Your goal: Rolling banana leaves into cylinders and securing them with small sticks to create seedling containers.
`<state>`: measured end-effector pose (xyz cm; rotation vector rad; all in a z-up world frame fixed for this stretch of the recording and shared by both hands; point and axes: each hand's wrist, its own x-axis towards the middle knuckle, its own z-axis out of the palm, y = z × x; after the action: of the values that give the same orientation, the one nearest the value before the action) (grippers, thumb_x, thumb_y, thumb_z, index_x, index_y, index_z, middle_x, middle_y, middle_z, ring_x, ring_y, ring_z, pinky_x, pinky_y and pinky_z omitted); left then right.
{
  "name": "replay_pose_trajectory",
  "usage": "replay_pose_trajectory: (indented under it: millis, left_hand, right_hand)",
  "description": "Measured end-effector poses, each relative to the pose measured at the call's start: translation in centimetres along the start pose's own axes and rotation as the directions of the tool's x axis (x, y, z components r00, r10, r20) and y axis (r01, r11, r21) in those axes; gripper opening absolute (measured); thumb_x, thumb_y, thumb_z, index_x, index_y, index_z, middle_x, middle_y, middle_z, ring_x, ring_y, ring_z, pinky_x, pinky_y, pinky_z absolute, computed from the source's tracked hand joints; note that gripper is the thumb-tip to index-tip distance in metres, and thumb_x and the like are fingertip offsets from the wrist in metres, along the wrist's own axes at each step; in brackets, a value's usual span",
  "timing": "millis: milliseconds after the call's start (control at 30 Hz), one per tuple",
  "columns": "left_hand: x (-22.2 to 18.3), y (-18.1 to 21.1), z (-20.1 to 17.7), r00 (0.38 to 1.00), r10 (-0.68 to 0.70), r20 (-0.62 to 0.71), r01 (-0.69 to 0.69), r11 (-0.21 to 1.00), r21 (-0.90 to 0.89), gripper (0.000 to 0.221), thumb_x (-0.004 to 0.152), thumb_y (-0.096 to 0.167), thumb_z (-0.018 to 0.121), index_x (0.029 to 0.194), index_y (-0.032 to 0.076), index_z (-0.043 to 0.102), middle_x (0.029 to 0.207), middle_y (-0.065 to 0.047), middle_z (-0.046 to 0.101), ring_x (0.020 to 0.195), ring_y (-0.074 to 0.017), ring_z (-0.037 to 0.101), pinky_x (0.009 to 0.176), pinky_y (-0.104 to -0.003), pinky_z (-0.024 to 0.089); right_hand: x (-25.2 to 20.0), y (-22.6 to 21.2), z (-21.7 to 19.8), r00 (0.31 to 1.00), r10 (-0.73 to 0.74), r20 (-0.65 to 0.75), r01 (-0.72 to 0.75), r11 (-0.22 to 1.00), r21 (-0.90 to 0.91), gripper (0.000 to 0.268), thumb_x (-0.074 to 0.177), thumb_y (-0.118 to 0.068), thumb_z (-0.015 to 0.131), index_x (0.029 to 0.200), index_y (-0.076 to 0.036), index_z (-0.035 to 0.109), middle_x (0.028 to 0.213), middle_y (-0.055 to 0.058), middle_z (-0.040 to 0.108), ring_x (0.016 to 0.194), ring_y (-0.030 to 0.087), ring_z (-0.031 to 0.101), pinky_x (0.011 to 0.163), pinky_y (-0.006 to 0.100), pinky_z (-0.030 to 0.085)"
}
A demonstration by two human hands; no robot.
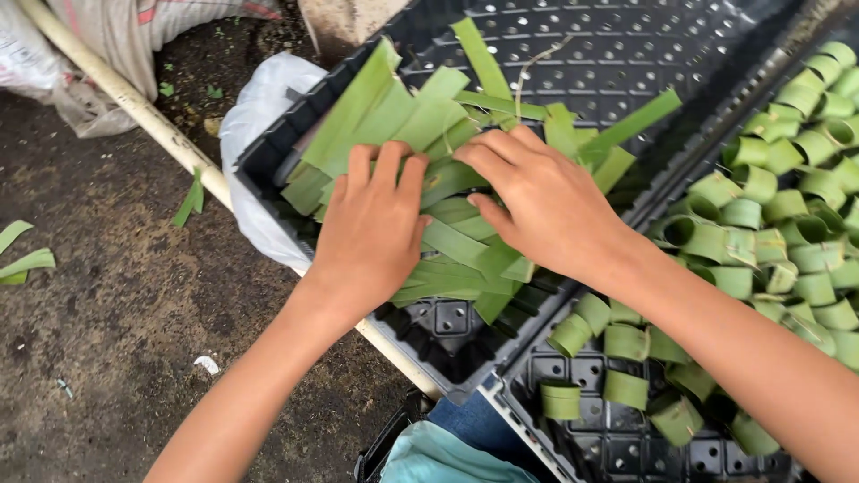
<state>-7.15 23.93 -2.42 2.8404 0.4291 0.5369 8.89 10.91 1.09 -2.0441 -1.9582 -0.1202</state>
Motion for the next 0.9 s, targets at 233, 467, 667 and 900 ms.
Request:
replay_pose_trajectory:
  millis: [233,467,667,900]
  left_hand:
    - [-0.4,-1.8,0.2,0.999,-0.049,-0.018,0.048,0.999,-0.006,0.032,0.080,0.003,0.071,0.111,-0.001,0.061,0.114,-0.014,0.053,0.098,-0.0321,0.054,0.077,-0.042,0.056]
    - [-0.3,-2.0,-0.4,0.993,-0.114,-0.008,0.108,0.962,-0.251,0.026,0.082,-0.005,0.068,0.105,0.001,0.056,0.100,-0.014,0.058,0.089,-0.0357,0.064,0.072,-0.049,0.055]
    - [-0.3,-2.0,-1.3,0.983,-0.186,-0.002,0.177,0.937,-0.303,0.017,0.086,-0.001,0.067,0.101,0.004,0.061,0.094,-0.010,0.063,0.077,-0.0351,0.067,0.064,-0.049,0.054]
    - [0.4,-2.3,-1.8,0.974,-0.181,-0.133,0.109,0.899,-0.425,0.005,0.091,0.002,0.068,0.090,0.003,0.063,0.083,-0.006,0.067,0.070,-0.0253,0.062,0.063,-0.039,0.050]
  right_hand:
    - [0.9,1.2,1.3,0.999,0.009,0.049,-0.009,1.000,-0.004,0.038,0.084,-0.006,0.074,0.121,-0.003,0.063,0.113,0.006,0.059,0.098,0.026,0.056,0.086,0.039,0.051]
    - [1.0,0.9,0.9,0.996,-0.085,-0.024,0.085,0.996,0.038,0.028,0.085,-0.001,0.077,0.109,-0.005,0.063,0.107,0.005,0.056,0.087,0.024,0.055,0.082,0.037,0.050]
    - [1.1,0.9,0.8,0.999,-0.024,-0.025,0.028,0.984,0.175,0.008,0.092,0.000,0.072,0.092,-0.003,0.065,0.108,0.005,0.061,0.090,0.023,0.053,0.082,0.035,0.048]
    - [1.2,0.9,0.4,0.999,0.044,-0.022,-0.037,0.968,0.248,0.011,0.094,-0.005,0.071,0.103,-0.001,0.068,0.126,0.012,0.056,0.106,0.026,0.054,0.083,0.035,0.046]
